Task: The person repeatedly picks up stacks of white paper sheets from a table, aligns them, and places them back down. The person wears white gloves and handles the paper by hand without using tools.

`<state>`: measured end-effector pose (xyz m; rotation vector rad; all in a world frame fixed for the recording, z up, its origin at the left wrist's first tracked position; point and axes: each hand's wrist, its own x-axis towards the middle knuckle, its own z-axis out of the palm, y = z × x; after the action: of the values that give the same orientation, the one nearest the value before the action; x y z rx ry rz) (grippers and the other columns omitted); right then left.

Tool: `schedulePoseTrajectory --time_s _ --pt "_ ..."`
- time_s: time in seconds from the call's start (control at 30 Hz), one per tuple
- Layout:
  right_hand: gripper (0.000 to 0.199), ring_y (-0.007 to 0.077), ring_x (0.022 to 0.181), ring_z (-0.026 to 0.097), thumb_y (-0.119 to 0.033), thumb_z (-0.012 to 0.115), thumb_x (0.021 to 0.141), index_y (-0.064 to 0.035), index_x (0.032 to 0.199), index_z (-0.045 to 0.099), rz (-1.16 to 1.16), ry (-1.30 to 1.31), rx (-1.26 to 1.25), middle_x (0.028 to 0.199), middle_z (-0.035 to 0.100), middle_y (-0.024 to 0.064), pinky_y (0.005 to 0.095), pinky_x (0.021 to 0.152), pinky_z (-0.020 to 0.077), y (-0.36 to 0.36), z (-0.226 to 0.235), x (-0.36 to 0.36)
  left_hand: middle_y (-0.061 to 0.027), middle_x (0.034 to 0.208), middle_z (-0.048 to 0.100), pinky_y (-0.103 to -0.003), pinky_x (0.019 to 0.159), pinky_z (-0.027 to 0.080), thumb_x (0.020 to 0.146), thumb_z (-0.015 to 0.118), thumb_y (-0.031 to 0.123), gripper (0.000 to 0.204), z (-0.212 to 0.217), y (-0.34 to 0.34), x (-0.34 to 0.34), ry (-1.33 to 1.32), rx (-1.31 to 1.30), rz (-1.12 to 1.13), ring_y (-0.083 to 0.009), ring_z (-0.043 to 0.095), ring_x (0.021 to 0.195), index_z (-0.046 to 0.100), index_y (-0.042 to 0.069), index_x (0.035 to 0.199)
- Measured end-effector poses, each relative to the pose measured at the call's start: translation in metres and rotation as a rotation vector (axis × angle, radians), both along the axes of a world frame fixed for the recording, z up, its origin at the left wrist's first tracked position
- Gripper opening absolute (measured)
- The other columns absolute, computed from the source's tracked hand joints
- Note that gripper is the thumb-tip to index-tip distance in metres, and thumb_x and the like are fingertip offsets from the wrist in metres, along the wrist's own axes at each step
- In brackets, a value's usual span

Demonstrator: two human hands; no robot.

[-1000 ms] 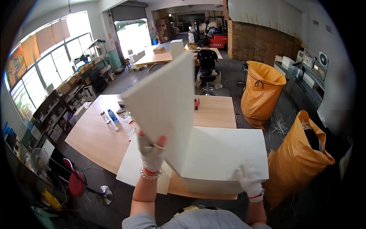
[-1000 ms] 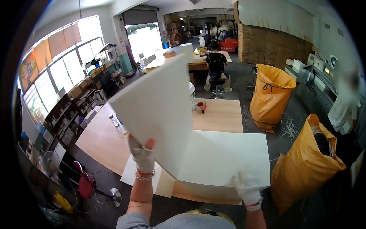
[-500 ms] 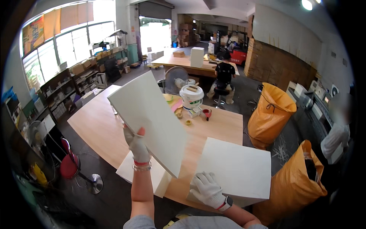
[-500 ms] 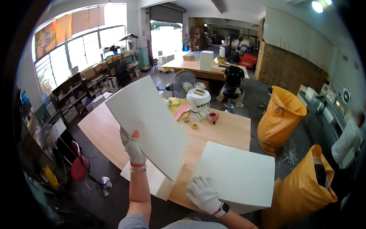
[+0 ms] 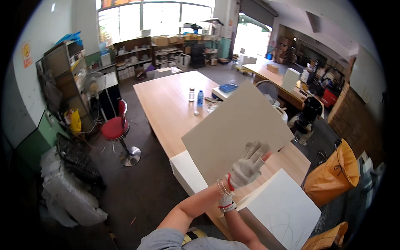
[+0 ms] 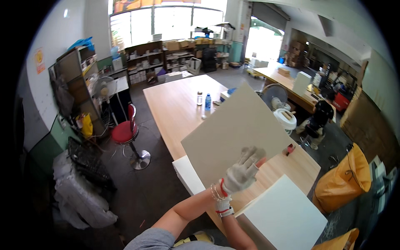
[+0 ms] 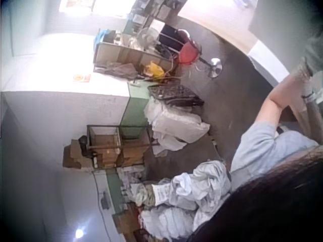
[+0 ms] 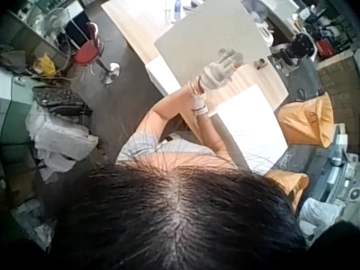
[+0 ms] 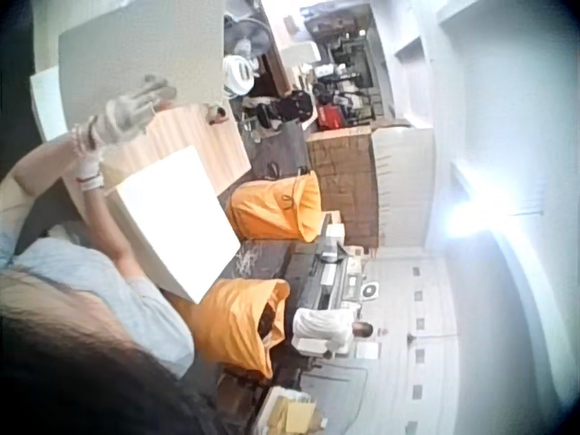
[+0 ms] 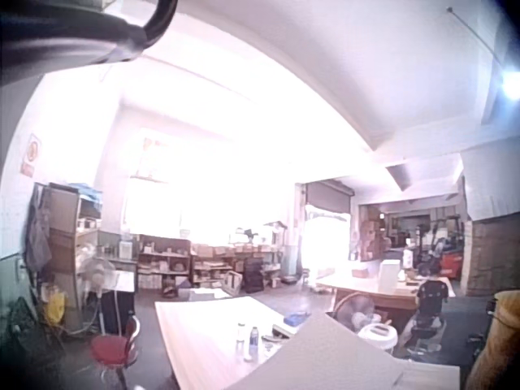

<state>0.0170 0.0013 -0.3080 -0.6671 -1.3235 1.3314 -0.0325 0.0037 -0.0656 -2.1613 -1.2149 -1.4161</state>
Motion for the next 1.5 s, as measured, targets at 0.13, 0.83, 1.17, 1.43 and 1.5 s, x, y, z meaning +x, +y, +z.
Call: schedulePoseTrajectory --time_s 0.13,0.83,1.17,1.43,1.5 --pt "0.041 0.0236 0.105 0.065 -0.011 0.071 0.092 0.0008 0.127 0.055 -0.028 -0.162 -0.359 0.115 0.066 0.0133 0.035 0.093 0.0541 0.006 -0.009 -0.026 -0.0192 0.131 0.061 -0.042 0.097 0.053 0.087 0.066 0.004 0.048 -0.116 0.019 -0.091 -0.343 -0.189 -0.024 -0.0315 0.062 0.118 0.058 0.008 0.134" --pt "0.065 0.0422 0.095 0.059 -0.043 0.088 0.072 -0.0053 0.115 0.056 -0.117 -1.188 0.585 0.108 0.051 0.0216 0.0504 0.08 0.0535 -0.065 0.033 -0.016 -0.0131 0.091 0.075 -0.039 0.071 0.058 0.093 0.07 0.028 0.023 -0.246 -0.036 -0.341 -0.231 -0.88 0.307 -0.0295 0.074 0.082 0.072 0.011 0.108" --pt "0.058 0.0446 0.097 0.06 -0.032 0.088 0.072 -0.0055 0.113 0.057 -0.117 -1.083 0.577 0.114 0.052 0.0247 0.0515 0.079 0.0533 -0.07 0.02 -0.021 -0.0152 0.068 0.069 -0.045 0.053 0.054 0.096 0.064 0.041 0.033 -0.241 -0.035 -0.352 0.254 -0.729 0.553 -0.034 0.07 0.061 0.07 0.011 0.082" --pt "0.065 0.0416 0.102 0.061 -0.032 0.087 0.075 -0.0018 0.124 0.056 -0.058 -1.083 0.489 0.123 0.053 0.0249 0.0483 0.084 0.0541 -0.075 0.031 -0.004 -0.0126 0.096 0.074 -0.048 0.072 0.056 0.088 0.07 0.026 0.019 -0.211 -0.043 -0.33 0.106 -0.91 0.51 -0.0339 0.072 0.086 0.071 0.012 0.1" --pt "0.068 0.0389 0.105 0.062 -0.031 0.085 0.078 -0.0002 0.13 0.055 0.071 -0.958 0.355 0.125 0.054 0.0248 0.0459 0.086 0.0543 -0.083 0.051 0.018 -0.0112 0.108 0.073 -0.047 0.081 0.055 0.082 0.073 0.021 0.025 -0.214 -0.043 -0.338 0.125 -0.848 0.456 -0.033 0.071 0.097 0.07 0.012 0.105"
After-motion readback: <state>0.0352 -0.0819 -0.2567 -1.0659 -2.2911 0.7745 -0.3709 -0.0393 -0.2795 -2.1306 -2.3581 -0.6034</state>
